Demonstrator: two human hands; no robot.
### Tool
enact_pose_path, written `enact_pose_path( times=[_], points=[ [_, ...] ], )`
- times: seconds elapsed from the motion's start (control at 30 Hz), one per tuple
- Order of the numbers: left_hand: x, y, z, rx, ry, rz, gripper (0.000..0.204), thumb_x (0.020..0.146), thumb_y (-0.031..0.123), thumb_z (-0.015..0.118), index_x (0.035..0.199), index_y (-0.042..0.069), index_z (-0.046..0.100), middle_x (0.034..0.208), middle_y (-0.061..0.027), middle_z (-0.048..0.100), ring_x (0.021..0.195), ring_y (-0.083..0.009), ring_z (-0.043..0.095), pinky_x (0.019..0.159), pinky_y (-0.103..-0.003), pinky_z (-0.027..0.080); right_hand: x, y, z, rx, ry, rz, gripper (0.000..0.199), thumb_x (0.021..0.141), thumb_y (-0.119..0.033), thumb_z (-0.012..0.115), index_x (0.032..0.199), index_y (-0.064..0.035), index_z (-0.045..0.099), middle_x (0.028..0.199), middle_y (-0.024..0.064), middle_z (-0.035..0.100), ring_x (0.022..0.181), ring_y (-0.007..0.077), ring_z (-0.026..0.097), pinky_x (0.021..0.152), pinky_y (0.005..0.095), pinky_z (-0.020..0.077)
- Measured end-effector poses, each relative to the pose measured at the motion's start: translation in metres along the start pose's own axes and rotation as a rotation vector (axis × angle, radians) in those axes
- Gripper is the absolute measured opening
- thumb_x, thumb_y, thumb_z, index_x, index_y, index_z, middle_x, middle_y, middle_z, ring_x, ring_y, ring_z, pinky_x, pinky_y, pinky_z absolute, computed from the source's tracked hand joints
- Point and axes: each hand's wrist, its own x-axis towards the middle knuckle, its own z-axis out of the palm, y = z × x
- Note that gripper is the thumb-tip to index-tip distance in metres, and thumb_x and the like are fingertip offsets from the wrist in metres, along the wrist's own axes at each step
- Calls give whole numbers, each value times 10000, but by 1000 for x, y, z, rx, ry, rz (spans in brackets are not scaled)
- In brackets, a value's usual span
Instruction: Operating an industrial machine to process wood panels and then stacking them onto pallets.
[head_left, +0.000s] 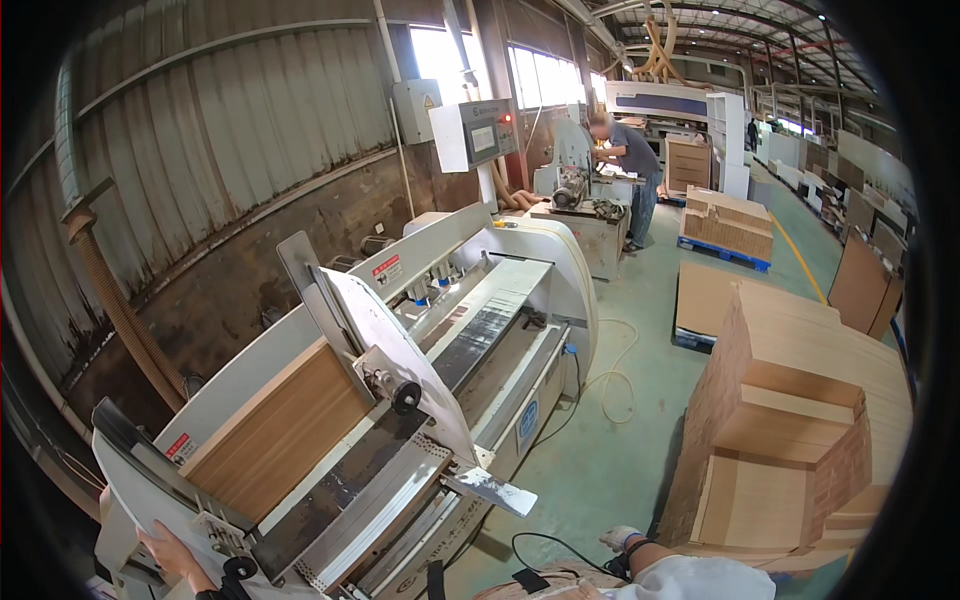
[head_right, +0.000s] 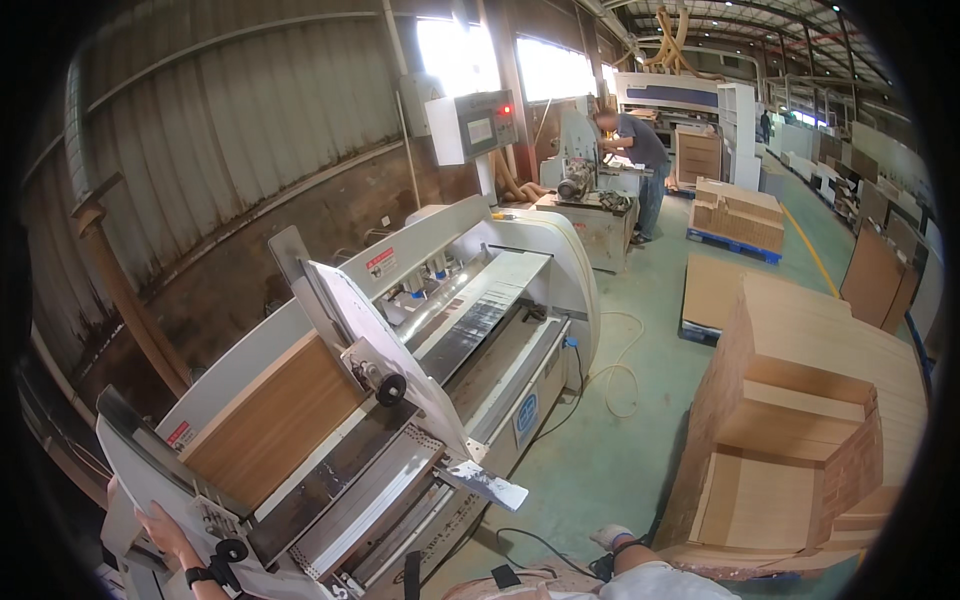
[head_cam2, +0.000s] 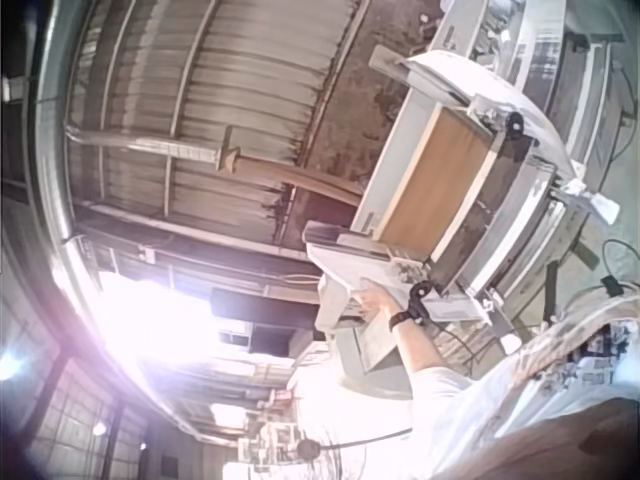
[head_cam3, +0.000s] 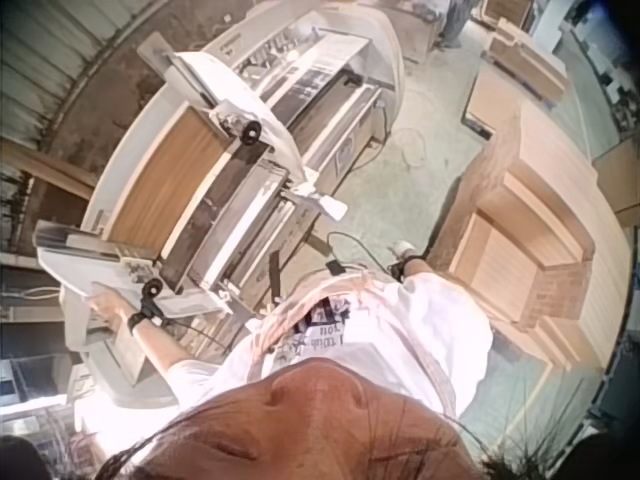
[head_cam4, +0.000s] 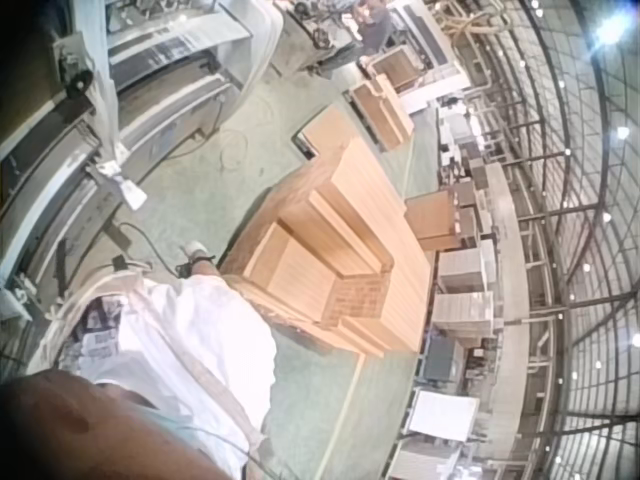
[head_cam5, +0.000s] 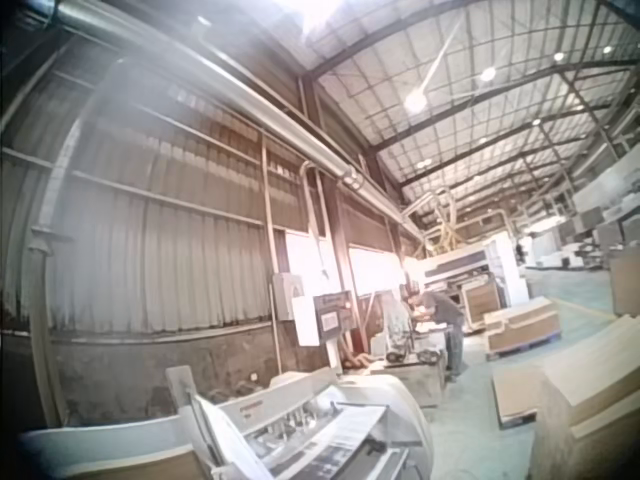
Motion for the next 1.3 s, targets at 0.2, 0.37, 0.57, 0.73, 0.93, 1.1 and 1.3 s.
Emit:
enact_pose_path(
  times=[0.2, 0.37, 0.57, 0.73, 0.93, 1.1, 1.3],
  points=[
    [4, -12, 7, -6, 38, 28, 482, 835, 370, 424, 1198, 58, 375, 1094, -199, 508, 920, -367, 521, 745, -410, 419, -9, -12, -5, 46, -42, 41, 465, 764, -449, 422, 977, -70, 587, 936, 134, 593, 867, 286, 553, 766, 371, 413],
    [0, -2, 3, 7, 26, 14, 481, 835, 375, 421, 1201, 65, 374, 1095, -199, 506, 923, -369, 520, 748, -410, 421, -1, -5, -1, 4, -8, -5, 471, 767, -451, 417, 1003, -76, 577, 1011, 149, 570, 955, 314, 522, 816, 386, 397],
    [2, -7, 6, 13, 33, -2, 477, 835, 374, 421, 1197, 67, 374, 1088, -196, 510, 917, -370, 522, 748, -413, 420, -2, -9, -6, -9, -56, 20, 481, 778, -461, 405, 1042, -90, 562, 1088, 158, 529, 1017, 324, 486, 852, 388, 378],
    [1, -4, 2, 6, 13, -13, 480, 837, 368, 420, 1198, 56, 372, 1106, -196, 499, 938, -367, 512, 758, -409, 416, -11, -14, -9, -82, -14, -22, 474, 786, -438, 406, 1042, -68, 555, 1048, 120, 554, 932, 269, 529, 811, 361, 400],
    [0, -6, 5, 18, 11, -7, 492, 840, 367, 417, 1203, 37, 372, 1131, -196, 484, 956, -363, 504, 772, -396, 412, -18, -18, -12, -104, -11, -40, 476, 789, -436, 398, 1041, -64, 556, 1053, 125, 550, 940, 269, 524, 815, 364, 397],
    [1, -7, 5, 20, 24, 8, 495, 840, 366, 419, 1203, 33, 374, 1135, -189, 483, 955, -357, 506, 769, -393, 416, -11, -15, -12, -89, -45, -9, 490, 789, -458, 380, 1048, -81, 557, 1115, 163, 510, 1047, 320, 465, 871, 389, 364],
    [0, -6, 5, 19, 33, 8, 497, 836, 361, 427, 1206, 35, 372, 1125, -185, 493, 936, -358, 516, 758, -393, 420, -9, -15, -14, -60, -18, 12, 499, 781, -457, 396, 1057, -73, 552, 1118, 162, 510, 1048, 322, 465, 875, 381, 363]
  ],
)
